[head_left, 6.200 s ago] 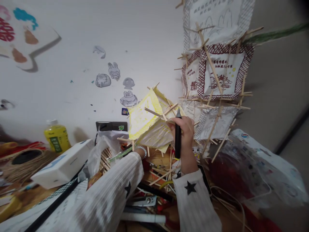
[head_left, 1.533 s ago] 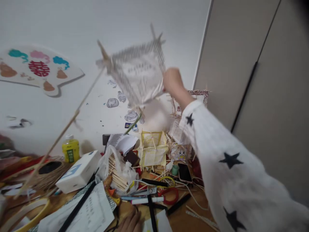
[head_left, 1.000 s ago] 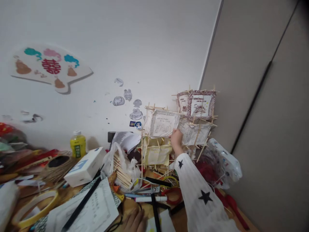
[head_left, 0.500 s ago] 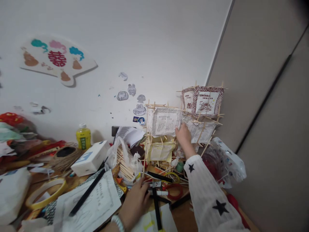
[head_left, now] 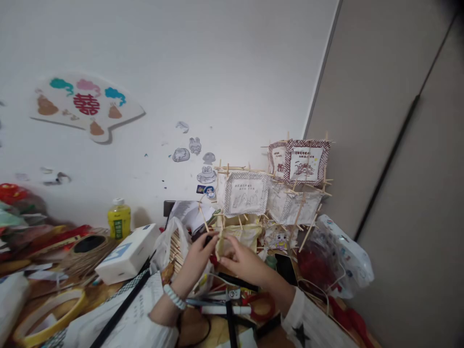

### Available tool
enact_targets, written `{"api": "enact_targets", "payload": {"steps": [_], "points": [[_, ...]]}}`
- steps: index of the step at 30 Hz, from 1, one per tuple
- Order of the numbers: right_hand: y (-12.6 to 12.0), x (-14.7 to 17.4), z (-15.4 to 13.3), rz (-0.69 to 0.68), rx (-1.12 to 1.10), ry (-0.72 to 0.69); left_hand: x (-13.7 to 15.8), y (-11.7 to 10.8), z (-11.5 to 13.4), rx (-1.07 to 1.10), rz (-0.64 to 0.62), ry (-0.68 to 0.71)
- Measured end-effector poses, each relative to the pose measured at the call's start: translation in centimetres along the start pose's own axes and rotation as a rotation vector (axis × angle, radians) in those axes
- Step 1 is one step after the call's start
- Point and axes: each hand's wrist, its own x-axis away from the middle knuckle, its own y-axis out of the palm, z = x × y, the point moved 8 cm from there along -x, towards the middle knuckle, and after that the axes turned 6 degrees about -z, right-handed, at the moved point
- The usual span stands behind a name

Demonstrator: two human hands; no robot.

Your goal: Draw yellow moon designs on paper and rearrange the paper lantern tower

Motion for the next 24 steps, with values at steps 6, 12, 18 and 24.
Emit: {"api": "enact_targets", "payload": {"steps": [6,12,18,24], "points": [[-2.8,-1.5,-5.6,0.222,-0.228,-0.234,0.3,-4.8,7.8,0.401,0.063,0.123],[-9.1,-1.5,-11.0,0.524,0.277,-0.214,-0.7,-6.3,12.3,0.324,0.108,0.326],[-12.1,-1.7,-14.7,0.556,0.479,-0.371,-1.8,-7.9,14.7,0.311,0.138,0.466],[-20.7,-5.7,-12.1,0.780,0.686,-0.119,0.3,-8.6,12.7,0.367,0.192,0.392]]}}
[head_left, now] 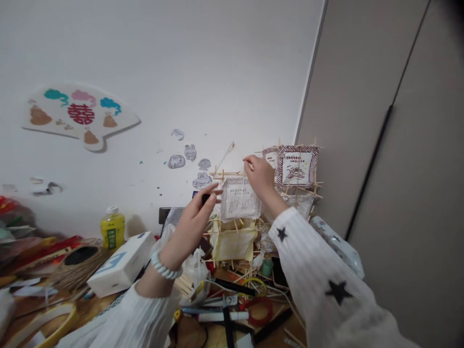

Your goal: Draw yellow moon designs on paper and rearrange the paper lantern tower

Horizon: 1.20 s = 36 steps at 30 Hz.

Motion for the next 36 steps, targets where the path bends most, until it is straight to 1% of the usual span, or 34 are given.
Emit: {"api": "enact_targets", "payload": {"steps": [1,3,4,6,9,11,13,14,15,16,17,19,20,22,25,28,33,36], "points": [[0.8,-1.1,1.7,-0.065,0.052,0.062,0.8,0.2,-0.6,-0.035,-0.045,-0.031],[2.6,-2.3,5.3,-0.231,0.080,0.204,2.7,0.7,-2.3,-0.103,-0.148,-0.108],[3.1,-2.6,6.5,-0.256,0.088,0.239,3.5,0.8,-3.3,-0.126,-0.184,-0.146],[3.4,-2.7,8.2,-0.259,0.111,0.280,5.0,0.7,-5.3,-0.138,-0.194,-0.204],[2.4,-2.4,8.7,-0.177,0.165,0.257,6.5,0.2,-8.0,-0.137,-0.164,-0.266],[0.3,-2.4,8.4,-0.030,0.203,0.208,7.2,-0.1,-9.6,-0.133,-0.134,-0.301],[-2.6,-2.5,8.5,0.161,0.256,0.188,7.7,-0.3,-11.1,-0.130,-0.120,-0.324],[-3.9,-2.8,8.8,0.228,0.289,0.193,7.9,-0.3,-11.8,-0.129,-0.117,-0.333],[-4.8,-3.2,9.3,0.244,0.324,0.198,8.1,-0.3,-12.4,-0.131,-0.112,-0.339],[-5.1,-3.9,9.8,0.203,0.352,0.198,8.2,-0.3,-13.0,-0.140,-0.107,-0.342],[-5.0,-4.7,10.5,0.115,0.377,0.197,8.3,-0.3,-13.5,-0.157,-0.100,-0.338],[-4.2,-5.9,11.9,-0.076,0.420,0.225,8.3,-0.1,-14.2,-0.195,-0.093,-0.321],[-3.8,-6.3,12.5,-0.146,0.447,0.236,8.3,0.0,-14.5,-0.209,-0.100,-0.311],[-3.2,-6.8,12.8,-0.201,0.506,0.229,8.3,0.7,-14.8,-0.217,-0.132,-0.300],[-2.9,-7.0,12.3,-0.184,0.549,0.164,8.7,1.9,-15.1,-0.215,-0.208,-0.295],[-3.2,-7.0,12.4,-0.144,0.502,0.132,9.0,2.8,-15.1,-0.218,-0.258,-0.295],[-5.3,-7.5,13.6,-0.027,0.394,0.087,9.0,2.7,-15.4,-0.217,-0.252,-0.305],[-6.8,-8.0,13.7,0.045,0.356,0.042,9.0,2.4,-15.6,-0.211,-0.241,-0.298]]}}
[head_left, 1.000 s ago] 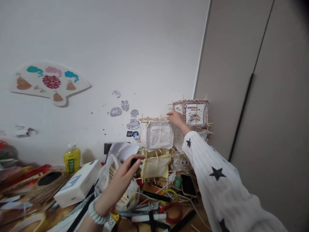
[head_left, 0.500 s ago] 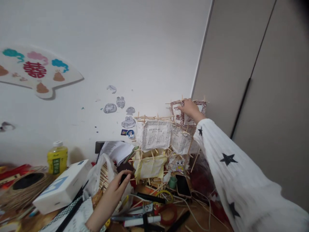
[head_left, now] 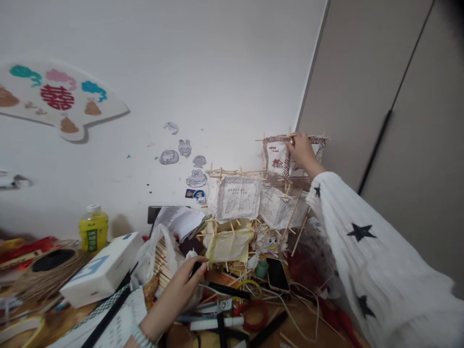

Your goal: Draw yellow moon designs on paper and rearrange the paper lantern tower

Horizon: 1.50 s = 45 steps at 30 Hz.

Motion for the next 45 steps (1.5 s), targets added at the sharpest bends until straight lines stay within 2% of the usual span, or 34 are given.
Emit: {"api": "enact_targets", "payload": {"steps": [9,12,16,20,24,29,32,39,45], "points": [[-6.1,-1.5,-2.5,0.225,0.023,-0.032,0.2,-0.6,0.5,-0.051,0.007,0.008],[-8.1,-2.0,-4.1,0.293,0.002,-0.038,0.2,-0.6,0.4,-0.071,0.003,0.007],[-9.7,-3.0,-7.3,0.354,-0.148,-0.052,0.2,-0.5,0.7,-0.080,-0.022,0.000],[-8.4,-4.2,-11.7,0.307,-0.270,-0.055,0.3,-0.6,1.1,-0.070,-0.021,0.008],[-4.3,-5.3,-15.3,0.126,-0.282,-0.028,0.4,-0.8,0.9,-0.058,-0.005,0.020],[0.9,-5.5,-17.8,-0.205,-0.248,-0.074,0.5,-0.8,1.2,-0.061,-0.020,0.023],[2.0,-6.1,-17.8,-0.233,-0.211,-0.122,0.6,-0.6,1.5,-0.077,-0.053,0.017],[2.4,-6.6,-16.5,-0.194,-0.198,-0.293,0.5,-0.4,1.3,-0.104,-0.063,0.010],[-2.4,-3.8,-14.3,0.008,-0.163,-0.243,0.4,-0.5,1.5,-0.095,-0.060,0.019]]}}
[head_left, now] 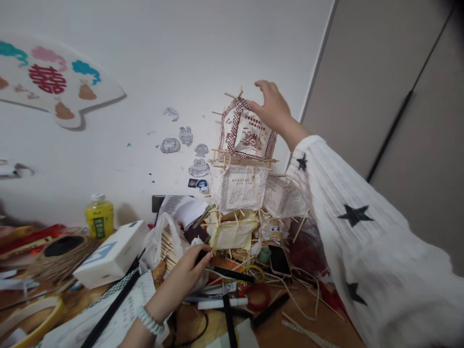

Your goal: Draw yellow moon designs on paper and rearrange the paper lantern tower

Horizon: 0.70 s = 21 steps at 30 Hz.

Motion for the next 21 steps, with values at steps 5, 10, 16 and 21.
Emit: {"api": "enact_targets", "payload": {"steps": [5,10,16,21], "points": [[-4.2,5.9,4.5,0.233,0.083,0.159,-0.3,0.1,-0.8,0.007,0.012,0.012],[1.3,14.0,11.0,-0.381,0.065,0.477,-0.5,0.2,-1.0,0.015,0.014,0.053],[6.6,21.8,12.6,-0.621,-0.054,0.555,-0.7,0.0,-0.1,-0.007,-0.001,0.056],[7.8,22.5,13.0,-0.533,-0.017,0.602,-0.5,0.1,1.2,-0.011,-0.018,0.056]]}}
